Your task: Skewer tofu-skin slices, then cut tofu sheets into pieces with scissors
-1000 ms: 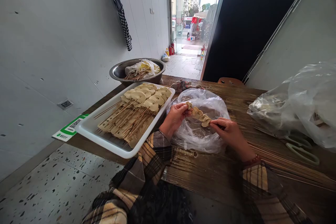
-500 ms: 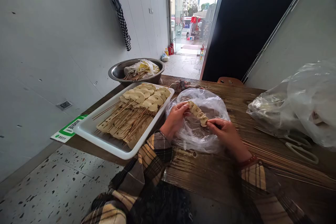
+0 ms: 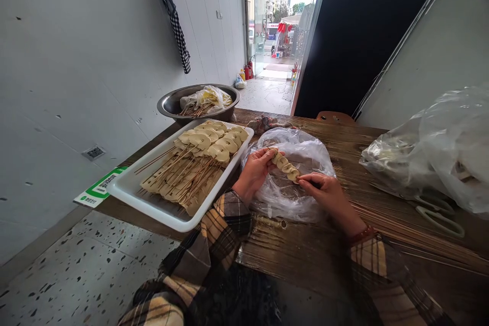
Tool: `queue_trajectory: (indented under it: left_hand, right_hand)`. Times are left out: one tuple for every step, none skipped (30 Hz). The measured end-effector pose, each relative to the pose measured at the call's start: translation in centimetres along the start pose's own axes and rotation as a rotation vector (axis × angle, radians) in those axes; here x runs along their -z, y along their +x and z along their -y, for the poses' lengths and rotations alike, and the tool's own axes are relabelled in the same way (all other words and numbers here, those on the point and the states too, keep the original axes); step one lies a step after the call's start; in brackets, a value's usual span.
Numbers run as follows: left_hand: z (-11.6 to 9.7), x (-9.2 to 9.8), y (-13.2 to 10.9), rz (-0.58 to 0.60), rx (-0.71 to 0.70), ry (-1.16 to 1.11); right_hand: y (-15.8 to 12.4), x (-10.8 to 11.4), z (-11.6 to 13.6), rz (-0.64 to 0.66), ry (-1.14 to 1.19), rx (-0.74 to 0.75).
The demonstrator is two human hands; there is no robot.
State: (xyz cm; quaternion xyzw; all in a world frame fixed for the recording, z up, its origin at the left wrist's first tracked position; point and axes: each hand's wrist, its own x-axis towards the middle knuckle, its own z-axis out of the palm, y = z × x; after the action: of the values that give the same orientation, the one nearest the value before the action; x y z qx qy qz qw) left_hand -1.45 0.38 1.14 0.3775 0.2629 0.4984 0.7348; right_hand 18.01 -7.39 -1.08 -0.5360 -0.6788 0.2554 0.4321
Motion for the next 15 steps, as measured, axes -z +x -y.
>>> queue_trajectory:
  left_hand:
    - [-0.03,-0.01,0.01,-0.011,0.001,0.004]
    - [-0.04,-0.05,0.0,-0.016,0.002,0.01]
    - [-0.05,-0.12,-0.03,-0.019,0.003,0.017]
    - [-0.04,-0.22,-0.06,-0.02,0.004,0.026]
    - [-0.04,-0.34,-0.1,-0.019,0.003,0.035]
    - [-0.02,-0.46,-0.14,-0.018,0.002,0.044]
    - [-0.01,-0.57,-0.16,-0.017,0.001,0.052]
    - [0.02,-0.66,-0.18,-0.016,0.001,0.059]
    - [0.06,-0.73,-0.17,-0.013,-0.001,0.064]
    - [0.11,-0.78,-0.14,-0.009,-0.002,0.066]
    - [0.2,-0.8,-0.1,-0.004,-0.004,0.067]
    - [0.31,-0.81,-0.04,0.001,-0.006,0.067]
    - [0.46,-0.8,0.03,0.006,-0.008,0.07]
    - [0.64,-0.81,0.1,0.013,-0.004,0.077]
    - [0.85,-0.82,0.16,0.021,0.0,0.095]
  right_hand:
    - [0.03,0.01,-0.05,-0.009,-0.015,0.019]
    - [0.06,0.0,-0.08,-0.022,-0.027,0.038]
    - [0.09,-0.02,-0.11,-0.036,-0.038,0.054]
    - [0.12,-0.05,-0.13,-0.05,-0.047,0.068]
    - [0.15,-0.1,-0.14,-0.062,-0.056,0.078]
    - [0.17,-0.14,-0.14,-0.07,-0.067,0.086]
    - [0.19,-0.18,-0.13,-0.074,-0.076,0.093]
    - [0.22,-0.19,-0.11,-0.073,-0.082,0.097]
    - [0.24,-0.18,-0.08,-0.071,-0.085,0.099]
    - [0.27,-0.13,-0.02,-0.07,-0.084,0.1]
    - [0.29,-0.04,0.04,-0.07,-0.081,0.097]
    - [0.32,0.1,0.13,-0.072,-0.074,0.09]
    - [0.35,0.28,0.21,-0.08,-0.065,0.081]
    - [0.38,0.5,0.3,-0.096,-0.054,0.071]
    - [0.4,0.73,0.38,-0.118,-0.041,0.061]
